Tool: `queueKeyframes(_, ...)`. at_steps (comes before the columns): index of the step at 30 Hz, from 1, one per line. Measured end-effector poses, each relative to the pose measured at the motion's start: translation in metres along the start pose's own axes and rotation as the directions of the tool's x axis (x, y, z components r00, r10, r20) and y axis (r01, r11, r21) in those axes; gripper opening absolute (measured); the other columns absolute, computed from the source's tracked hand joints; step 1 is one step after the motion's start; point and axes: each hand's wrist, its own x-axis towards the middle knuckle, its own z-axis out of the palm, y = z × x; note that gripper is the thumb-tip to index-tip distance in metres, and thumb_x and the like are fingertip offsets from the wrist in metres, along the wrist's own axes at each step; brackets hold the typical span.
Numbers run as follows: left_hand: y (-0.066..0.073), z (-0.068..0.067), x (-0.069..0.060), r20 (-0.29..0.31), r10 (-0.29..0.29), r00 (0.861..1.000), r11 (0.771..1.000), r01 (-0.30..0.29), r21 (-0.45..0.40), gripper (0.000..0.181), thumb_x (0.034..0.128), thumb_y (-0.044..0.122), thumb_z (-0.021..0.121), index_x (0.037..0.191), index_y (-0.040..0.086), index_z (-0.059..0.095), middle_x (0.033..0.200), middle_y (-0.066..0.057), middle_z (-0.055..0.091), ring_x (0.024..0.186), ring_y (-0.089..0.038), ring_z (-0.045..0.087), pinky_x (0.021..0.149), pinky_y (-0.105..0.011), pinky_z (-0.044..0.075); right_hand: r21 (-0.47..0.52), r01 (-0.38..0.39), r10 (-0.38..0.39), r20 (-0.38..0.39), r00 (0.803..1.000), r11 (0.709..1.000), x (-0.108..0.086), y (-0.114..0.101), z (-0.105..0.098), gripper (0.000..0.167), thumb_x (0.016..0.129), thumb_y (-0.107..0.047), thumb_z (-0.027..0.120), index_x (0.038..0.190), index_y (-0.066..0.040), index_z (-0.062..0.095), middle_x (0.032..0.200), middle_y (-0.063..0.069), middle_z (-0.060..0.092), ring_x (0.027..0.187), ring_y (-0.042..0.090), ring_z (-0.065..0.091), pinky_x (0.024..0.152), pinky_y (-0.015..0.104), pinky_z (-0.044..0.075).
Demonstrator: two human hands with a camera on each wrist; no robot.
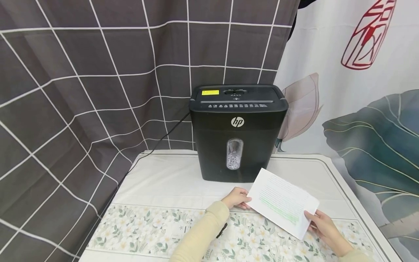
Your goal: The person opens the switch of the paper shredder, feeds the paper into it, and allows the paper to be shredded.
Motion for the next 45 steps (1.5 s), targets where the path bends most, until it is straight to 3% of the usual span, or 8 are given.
queueKeyframes(7,-0.003,-0.009,-0.004,0.027,0.004,1.000,0.999,-0.005,0.038,0.014,0.0836,0.001,0.066,0.096,-0.004,0.062,0.087,-0.024,0.070,0.077,-0.037,0.070,0.054,-0.026,0.057,-0.089,0.092,-0.098,-0.058,0.994,0.992,0.000,-0.006,0.009,0.070,0.095,-0.028,0.055,0.141,0.013,0.021,0.085,-0.017,0.065,0.072,-0.006,0.059,0.069,0.019,0.053)
queueKeyframes(12,-0.004,-0.017,-0.009,0.021,0.038,0.999,0.993,-0.040,0.108,0.016,0.0814,0.003,0.068,0.095,-0.005,0.065,0.082,-0.021,0.070,0.059,-0.021,0.067,0.056,-0.029,0.058,-0.236,0.133,-0.163,-0.112,0.980,0.963,0.000,-0.012,0.019,0.066,0.094,-0.029,0.056,0.137,0.014,0.029,0.106,0.015,0.069,0.073,-0.009,0.058,0.070,0.020,0.054)
queueKeyframes(15,-0.003,-0.022,-0.012,0.015,0.060,0.998,0.991,-0.061,0.122,0.019,0.0807,0.003,0.069,0.098,-0.005,0.065,0.084,-0.022,0.070,0.051,-0.012,0.059,0.054,-0.027,0.057,-0.257,0.187,-0.217,-0.093,0.972,0.948,0.005,-0.013,0.023,0.064,0.094,-0.028,0.057,0.136,0.014,0.032,0.115,0.021,0.065,0.078,-0.002,0.064,0.071,0.023,0.056)
queueKeyframes(17,-0.003,-0.025,-0.015,0.012,0.066,0.998,0.990,-0.067,0.125,0.022,0.0804,0.003,0.070,0.100,-0.005,0.065,0.084,-0.025,0.070,0.047,-0.008,0.054,0.048,-0.023,0.052,-0.256,0.227,-0.256,-0.083,0.963,0.940,0.015,-0.006,0.023,0.072,0.091,-0.038,0.060,0.135,0.013,0.035,0.111,0.017,0.068,0.079,-0.003,0.064,0.070,0.022,0.056)
queueKeyframes(24,-0.002,-0.036,-0.016,-0.008,0.097,0.995,0.977,-0.093,0.192,0.025,0.0833,0.010,0.069,0.104,-0.004,0.066,0.080,-0.025,0.070,0.039,-0.005,0.041,0.041,-0.014,0.031,-0.330,0.293,-0.325,-0.045,0.945,0.897,0.001,-0.028,0.039,0.050,0.097,-0.019,0.051,0.132,0.014,0.037,0.117,0.024,0.063,0.083,-0.001,0.065,0.075,0.024,0.056)
queueKeyframes(34,0.005,-0.062,-0.031,-0.012,0.276,0.961,0.930,-0.264,0.255,0.024,0.0830,0.007,0.069,0.101,-0.009,0.067,0.082,-0.024,0.070,0.046,-0.002,0.047,0.042,-0.014,0.038,-0.260,0.436,-0.455,-0.013,0.891,0.862,0.017,-0.033,0.046,0.049,0.094,-0.024,0.058,0.124,0.014,0.048,0.106,0.021,0.068,0.078,0.000,0.065,0.069,0.023,0.056)
queueKeyframes(38,0.007,-0.072,-0.037,-0.031,0.291,0.956,0.917,-0.270,0.292,0.025,0.0819,0.009,0.071,0.099,-0.008,0.068,0.084,-0.022,0.071,0.050,-0.002,0.050,0.045,-0.020,0.045,-0.245,0.507,-0.533,-0.054,0.844,0.827,0.025,-0.032,0.050,0.041,0.089,-0.023,0.065,0.110,0.012,0.059,0.086,0.009,0.074,0.071,-0.001,0.064,0.062,0.022,0.054)
queueKeyframes(45,0.012,-0.088,-0.048,-0.070,0.308,0.949,0.912,-0.273,0.306,0.024,0.0812,0.010,0.071,0.096,-0.009,0.068,0.081,-0.022,0.070,0.054,-0.003,0.053,0.049,-0.027,0.051,-0.413,0.485,-0.578,-0.133,0.805,0.771,0.001,-0.072,0.071,0.028,0.089,-0.018,0.065,0.090,0.010,0.065,0.078,0.014,0.073,0.065,-0.008,0.057,0.064,0.013,0.048)
